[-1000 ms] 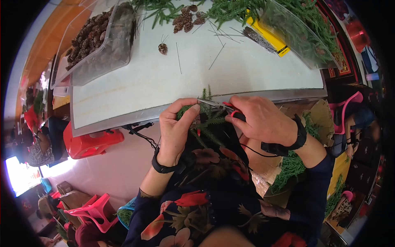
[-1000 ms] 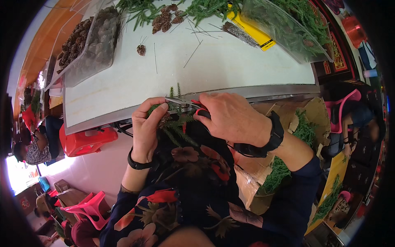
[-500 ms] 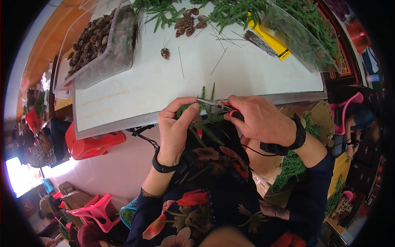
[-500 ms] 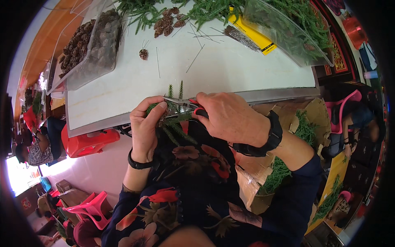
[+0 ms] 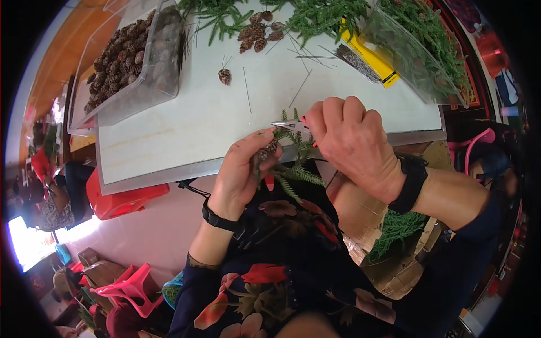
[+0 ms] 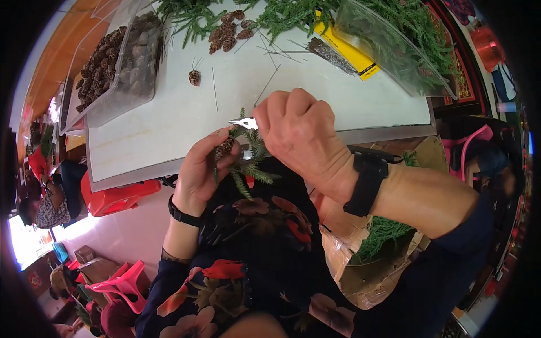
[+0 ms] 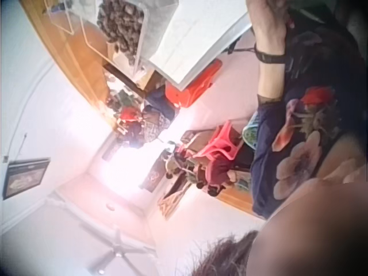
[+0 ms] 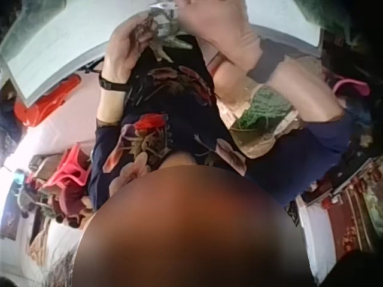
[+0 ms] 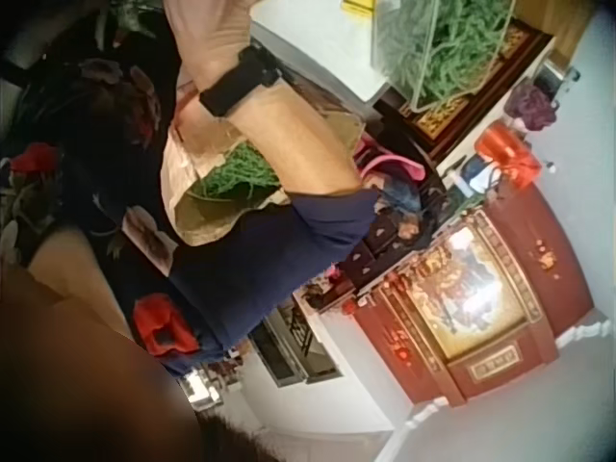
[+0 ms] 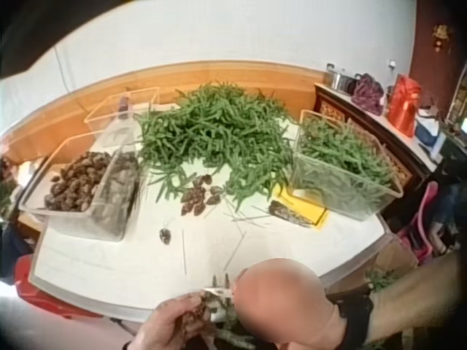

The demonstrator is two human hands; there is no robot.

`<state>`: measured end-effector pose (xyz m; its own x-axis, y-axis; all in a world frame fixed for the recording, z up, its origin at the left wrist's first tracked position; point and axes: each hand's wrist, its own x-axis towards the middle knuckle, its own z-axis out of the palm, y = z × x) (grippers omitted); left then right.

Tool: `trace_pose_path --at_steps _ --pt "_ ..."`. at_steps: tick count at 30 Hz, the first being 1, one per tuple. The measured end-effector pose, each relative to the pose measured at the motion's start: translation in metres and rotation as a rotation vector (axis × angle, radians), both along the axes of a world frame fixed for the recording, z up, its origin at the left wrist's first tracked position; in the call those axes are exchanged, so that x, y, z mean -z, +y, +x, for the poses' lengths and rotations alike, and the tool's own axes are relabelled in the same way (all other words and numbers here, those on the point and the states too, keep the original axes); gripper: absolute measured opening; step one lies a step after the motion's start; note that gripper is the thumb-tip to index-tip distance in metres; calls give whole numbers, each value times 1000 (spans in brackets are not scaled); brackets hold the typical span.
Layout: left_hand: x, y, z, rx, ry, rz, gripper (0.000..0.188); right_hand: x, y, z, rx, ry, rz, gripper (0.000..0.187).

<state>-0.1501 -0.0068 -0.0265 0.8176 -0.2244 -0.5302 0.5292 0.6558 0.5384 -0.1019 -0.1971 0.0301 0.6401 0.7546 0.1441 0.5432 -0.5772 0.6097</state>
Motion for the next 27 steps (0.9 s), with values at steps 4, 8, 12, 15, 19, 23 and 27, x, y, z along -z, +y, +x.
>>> trace_pose_path --at_steps 4,8,12,15,19,23,27 --pt "2 -5 -4 -69 -133 160 18 -19 0 7 -27 124 105 13" --pt "5 -9 -10 -233 -257 425 18 -27 -13 12 14 690 438 17" --pt "3 -6 -14 -267 -326 492 18 -20 -13 17 84 1153 585 22" --pt "5 -6 -17 -264 -332 528 16 -10 -12 18 115 1305 590 25" --pt "2 -9 -17 -238 -331 554 14 -8 -13 19 164 1414 557 30" --pt "0 -9 -18 -189 -308 535 14 -9 -14 23 204 1543 535 34" --pt "-2 -9 -16 -132 -287 518 14 -8 -18 24 205 1629 537 35"
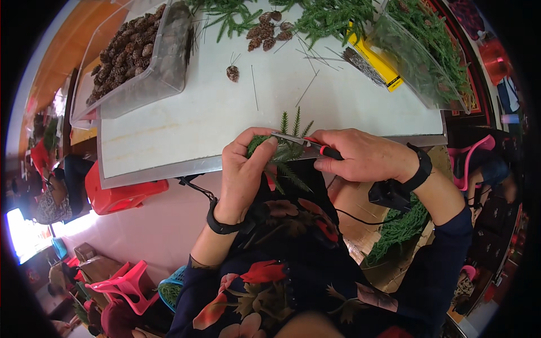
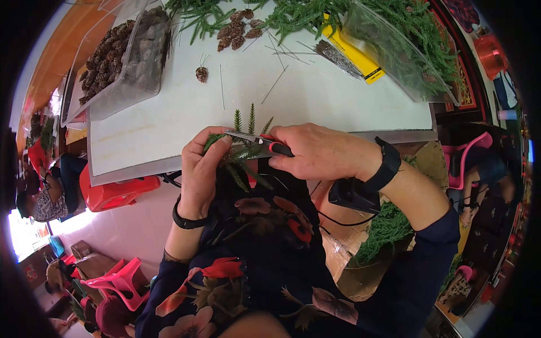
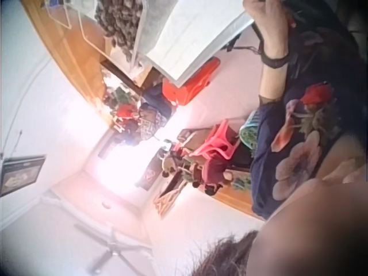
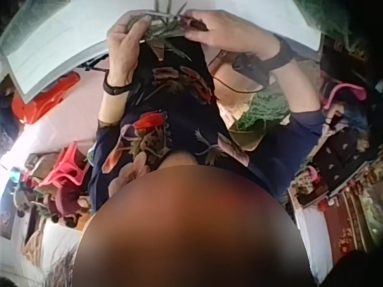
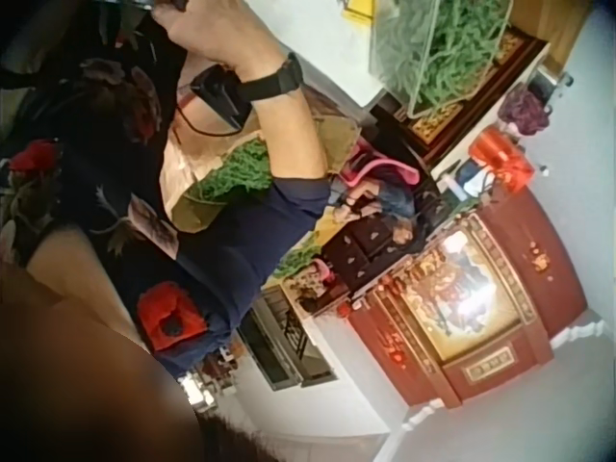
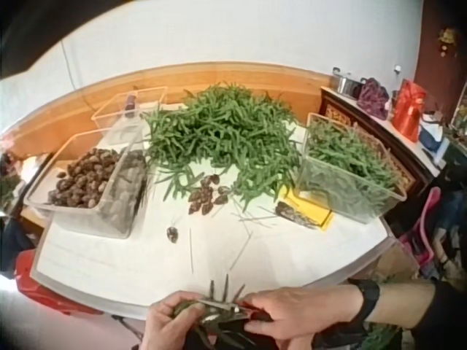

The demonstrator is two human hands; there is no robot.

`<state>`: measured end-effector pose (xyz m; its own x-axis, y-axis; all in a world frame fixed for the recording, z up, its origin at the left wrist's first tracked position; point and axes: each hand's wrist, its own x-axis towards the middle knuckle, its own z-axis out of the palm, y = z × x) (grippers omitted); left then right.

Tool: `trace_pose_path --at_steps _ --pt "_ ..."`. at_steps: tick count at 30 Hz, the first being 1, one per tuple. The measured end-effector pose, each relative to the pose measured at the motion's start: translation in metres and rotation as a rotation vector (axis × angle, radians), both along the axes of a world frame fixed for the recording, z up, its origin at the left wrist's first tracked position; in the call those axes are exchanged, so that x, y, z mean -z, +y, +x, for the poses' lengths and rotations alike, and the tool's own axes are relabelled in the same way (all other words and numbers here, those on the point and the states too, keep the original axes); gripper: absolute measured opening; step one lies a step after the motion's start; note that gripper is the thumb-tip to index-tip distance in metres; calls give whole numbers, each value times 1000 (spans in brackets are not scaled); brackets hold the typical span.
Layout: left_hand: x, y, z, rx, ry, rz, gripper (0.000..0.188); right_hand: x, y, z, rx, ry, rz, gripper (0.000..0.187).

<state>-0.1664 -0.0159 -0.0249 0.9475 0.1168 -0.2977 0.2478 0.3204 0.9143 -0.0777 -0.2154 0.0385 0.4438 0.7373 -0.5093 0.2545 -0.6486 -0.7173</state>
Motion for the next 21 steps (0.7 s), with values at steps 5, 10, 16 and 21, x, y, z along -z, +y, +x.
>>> trace_pose_path --at_steps 5,10,16,21 --pt "2 1 2 50 11 0 14 0 -3 2 -44 18 11 35" --pt "7 1 2 77 -1 73 12 1 -3 -4 -32 21 3 32" --pt "6 1 3 110 5 57 10 1 -4 -7 -31 34 -33 25" --pt "10 1 3 114 -48 97 10 0 -3 -10 -2 48 -33 30"
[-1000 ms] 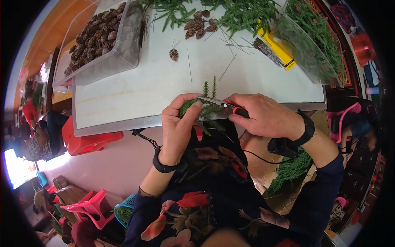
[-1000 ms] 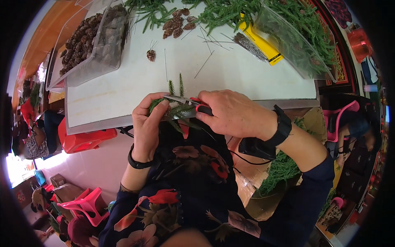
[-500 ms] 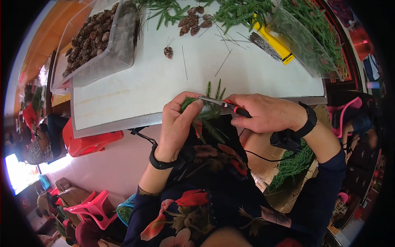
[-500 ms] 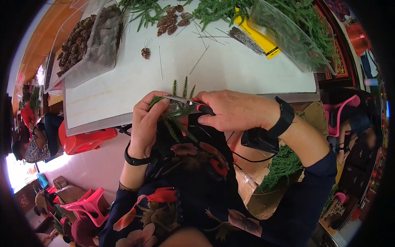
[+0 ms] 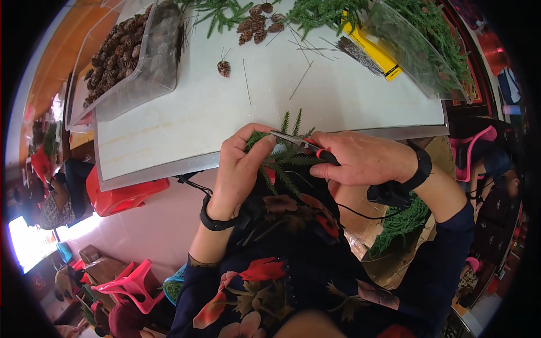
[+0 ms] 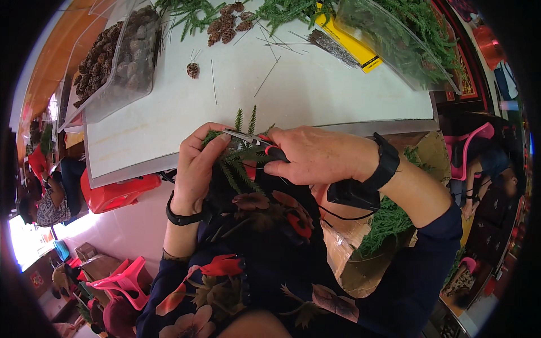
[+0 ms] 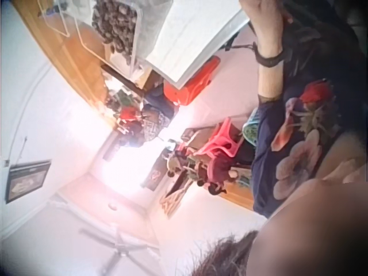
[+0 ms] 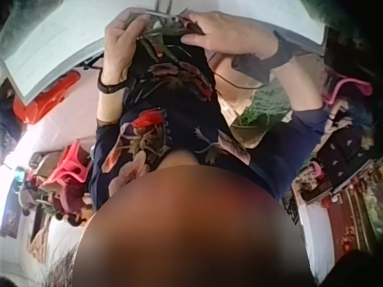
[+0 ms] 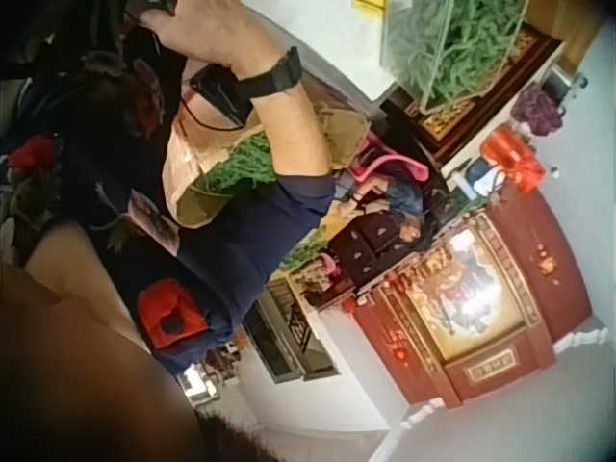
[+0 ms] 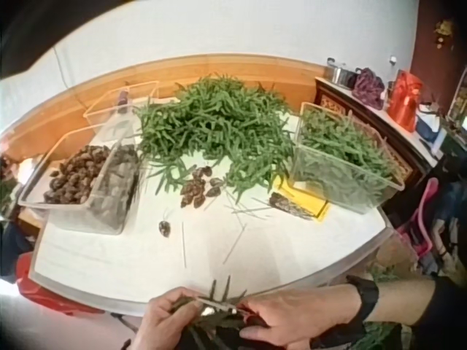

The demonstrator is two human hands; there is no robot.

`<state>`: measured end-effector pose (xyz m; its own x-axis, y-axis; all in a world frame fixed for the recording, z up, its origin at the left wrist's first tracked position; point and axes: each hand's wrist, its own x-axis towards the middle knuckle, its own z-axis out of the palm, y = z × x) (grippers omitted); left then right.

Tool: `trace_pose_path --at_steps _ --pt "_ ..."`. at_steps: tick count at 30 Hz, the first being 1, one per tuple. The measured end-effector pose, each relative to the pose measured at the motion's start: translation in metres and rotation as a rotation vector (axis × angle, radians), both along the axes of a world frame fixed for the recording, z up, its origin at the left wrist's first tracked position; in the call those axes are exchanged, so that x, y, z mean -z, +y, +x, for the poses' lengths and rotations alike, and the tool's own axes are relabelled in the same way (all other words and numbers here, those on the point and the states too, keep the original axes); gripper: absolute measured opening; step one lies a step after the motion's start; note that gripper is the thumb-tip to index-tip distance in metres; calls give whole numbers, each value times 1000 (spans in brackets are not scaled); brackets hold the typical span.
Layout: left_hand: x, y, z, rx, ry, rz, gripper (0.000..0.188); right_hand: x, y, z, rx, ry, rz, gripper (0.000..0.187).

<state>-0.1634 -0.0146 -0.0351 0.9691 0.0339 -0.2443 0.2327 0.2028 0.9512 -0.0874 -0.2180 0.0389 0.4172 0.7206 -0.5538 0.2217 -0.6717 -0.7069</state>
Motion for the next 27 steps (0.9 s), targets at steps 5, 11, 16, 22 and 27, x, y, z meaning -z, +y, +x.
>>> trace_pose_path --at_steps 5,11,16,22,27 --pt "-4 0 -3 21 61 -28 11 -1 1 -9 1 -138 -29 25" --pt "-9 4 -5 77 101 -52 12 3 -2 -22 14 -367 86 28" --pt "-11 4 -9 96 115 -60 13 -2 -4 -26 19 -409 107 29" --pt "-14 -2 -13 85 78 -31 14 -1 -7 -35 21 -479 10 30" --pt "-15 -3 -15 69 116 -67 16 0 -8 -33 40 -401 20 30"
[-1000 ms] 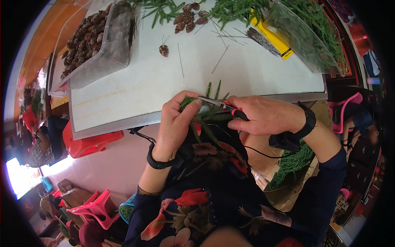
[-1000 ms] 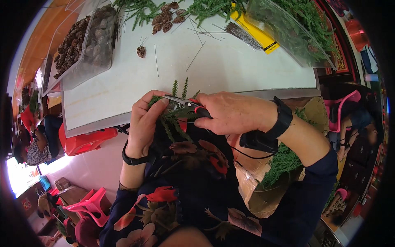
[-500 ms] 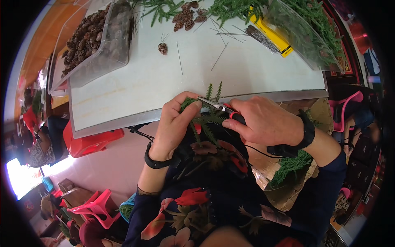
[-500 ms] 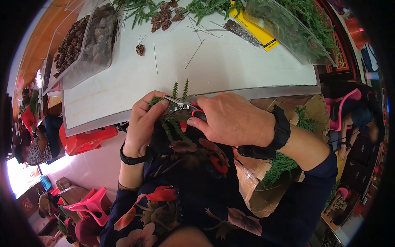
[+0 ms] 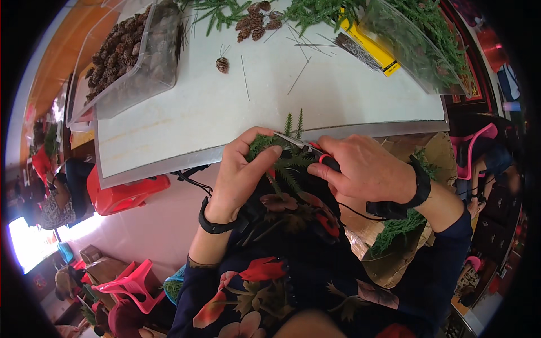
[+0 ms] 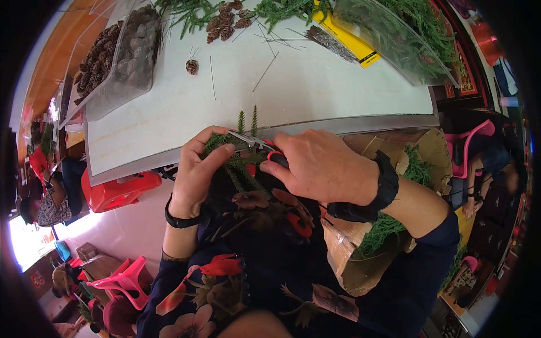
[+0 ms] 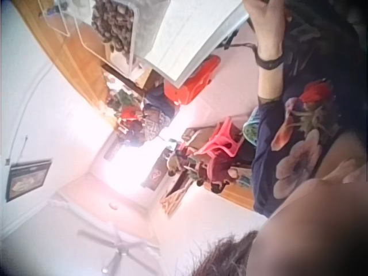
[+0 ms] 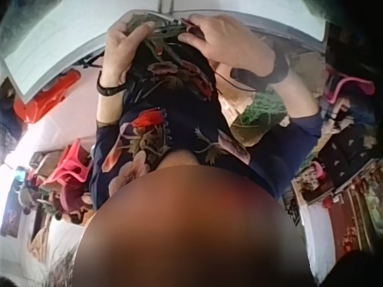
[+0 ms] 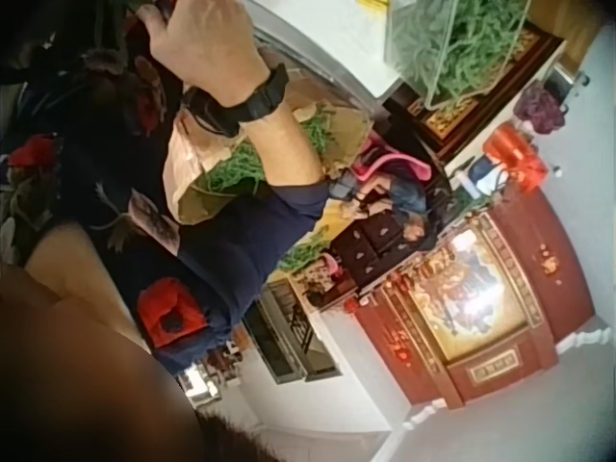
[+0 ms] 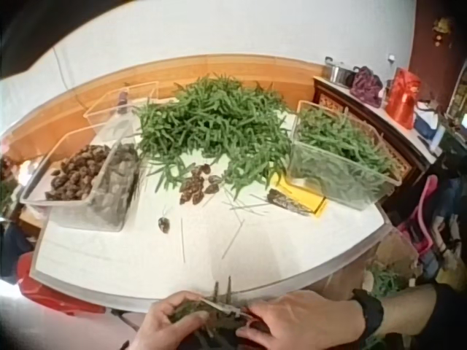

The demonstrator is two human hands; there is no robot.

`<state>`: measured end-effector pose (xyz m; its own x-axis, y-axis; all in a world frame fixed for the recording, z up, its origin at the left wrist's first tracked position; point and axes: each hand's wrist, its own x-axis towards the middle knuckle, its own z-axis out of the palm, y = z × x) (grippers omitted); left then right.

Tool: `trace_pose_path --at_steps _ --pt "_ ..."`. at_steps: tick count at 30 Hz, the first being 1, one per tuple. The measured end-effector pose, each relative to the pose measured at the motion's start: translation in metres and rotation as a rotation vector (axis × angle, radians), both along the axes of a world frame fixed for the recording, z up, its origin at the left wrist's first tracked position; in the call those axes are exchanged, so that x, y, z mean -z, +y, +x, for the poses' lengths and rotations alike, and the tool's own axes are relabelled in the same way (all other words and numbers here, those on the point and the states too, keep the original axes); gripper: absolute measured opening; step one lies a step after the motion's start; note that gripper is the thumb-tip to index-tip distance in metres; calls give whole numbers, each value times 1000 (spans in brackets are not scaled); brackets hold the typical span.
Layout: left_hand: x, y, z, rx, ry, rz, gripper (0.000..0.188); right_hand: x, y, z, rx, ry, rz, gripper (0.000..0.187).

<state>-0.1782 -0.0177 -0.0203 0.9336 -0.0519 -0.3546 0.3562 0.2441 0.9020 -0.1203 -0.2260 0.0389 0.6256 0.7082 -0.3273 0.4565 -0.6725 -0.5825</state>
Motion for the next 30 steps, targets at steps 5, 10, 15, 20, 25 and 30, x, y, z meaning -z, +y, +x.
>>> trace_pose_path --at_steps 5,10,15,20,25,30 --pt "-1 -1 3 -45 46 -88 17 6 -3 7 21 48 111 30" --pt "2 -4 2 -92 25 -55 19 7 -2 8 -15 -22 72 28" --pt "7 1 1 -14 41 -79 23 8 0 9 -50 -151 -19 24" --pt "-3 6 4 -8 24 -227 27 3 0 12 21 41 -13 21" --pt "1 3 5 -27 64 -325 30 5 -3 14 26 -13 13 23" --pt "5 4 3 4 59 -248 30 10 -3 11 -36 -191 -64 31"
